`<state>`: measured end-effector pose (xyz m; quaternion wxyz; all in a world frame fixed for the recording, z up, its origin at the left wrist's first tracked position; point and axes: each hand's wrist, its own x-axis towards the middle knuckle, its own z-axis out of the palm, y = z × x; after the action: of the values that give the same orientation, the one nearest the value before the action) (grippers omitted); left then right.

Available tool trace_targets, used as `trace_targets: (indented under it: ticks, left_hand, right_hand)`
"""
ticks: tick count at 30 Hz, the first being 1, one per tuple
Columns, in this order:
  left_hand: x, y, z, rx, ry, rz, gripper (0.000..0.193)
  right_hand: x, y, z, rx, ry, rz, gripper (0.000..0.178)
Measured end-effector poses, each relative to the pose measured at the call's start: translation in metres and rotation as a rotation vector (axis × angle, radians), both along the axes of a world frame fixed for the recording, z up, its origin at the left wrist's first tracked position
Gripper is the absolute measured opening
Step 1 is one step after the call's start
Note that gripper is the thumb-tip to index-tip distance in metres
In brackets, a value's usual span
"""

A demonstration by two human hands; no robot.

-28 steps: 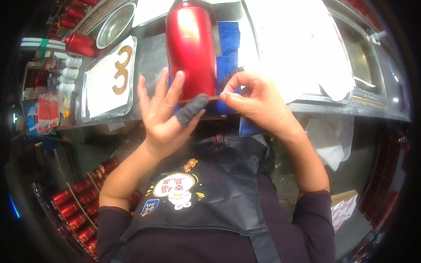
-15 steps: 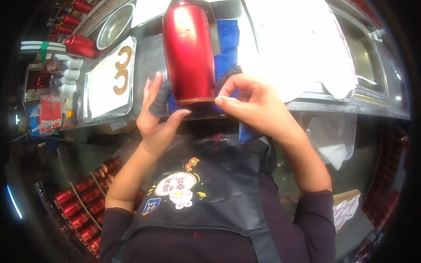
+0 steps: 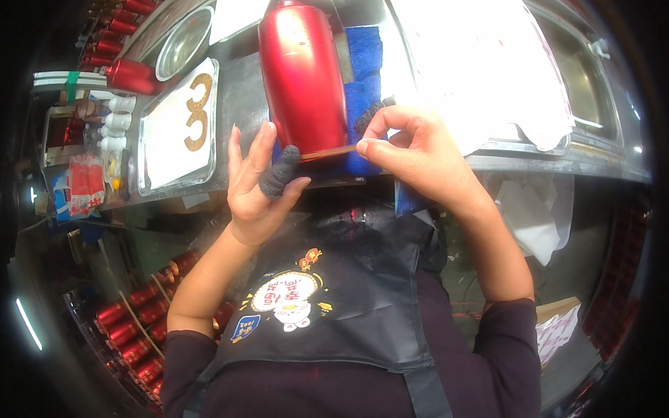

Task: The person applies gold circular labels to the necks of red cylindrical bottles, then applies rectangular paper labels to the bottle bodies. They wipe the bottles with a cloth and place the finished bottles on a nearby rack.

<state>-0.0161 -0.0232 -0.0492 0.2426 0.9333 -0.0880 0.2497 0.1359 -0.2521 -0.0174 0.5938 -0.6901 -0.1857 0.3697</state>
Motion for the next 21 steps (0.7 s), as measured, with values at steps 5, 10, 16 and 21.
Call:
trace_targets:
  ticks: [5,10,16,21]
  left_hand:
    - [0.010,-0.006,0.010,0.137,-0.063,0.019,0.043]
    - [0.027,-0.022,0.027,0.310,-0.133,0.010,0.024]
    - [0.036,-0.020,0.022,-0.030,-0.094,0.075,0.060]
    - [0.012,-0.005,0.004,-0.233,-0.019,0.089,0.058]
  right_hand:
    - [0.000,0.003,-0.006,0.030,-0.039,0.001,0.014]
    - [0.000,0.004,-0.007,-0.014,-0.061,0.016,0.013]
    - [-0.005,0.006,0.001,-0.046,-0.032,0.015,0.014]
    - [-0.011,0.008,0.010,-0.006,0.002,-0.007,0.015]
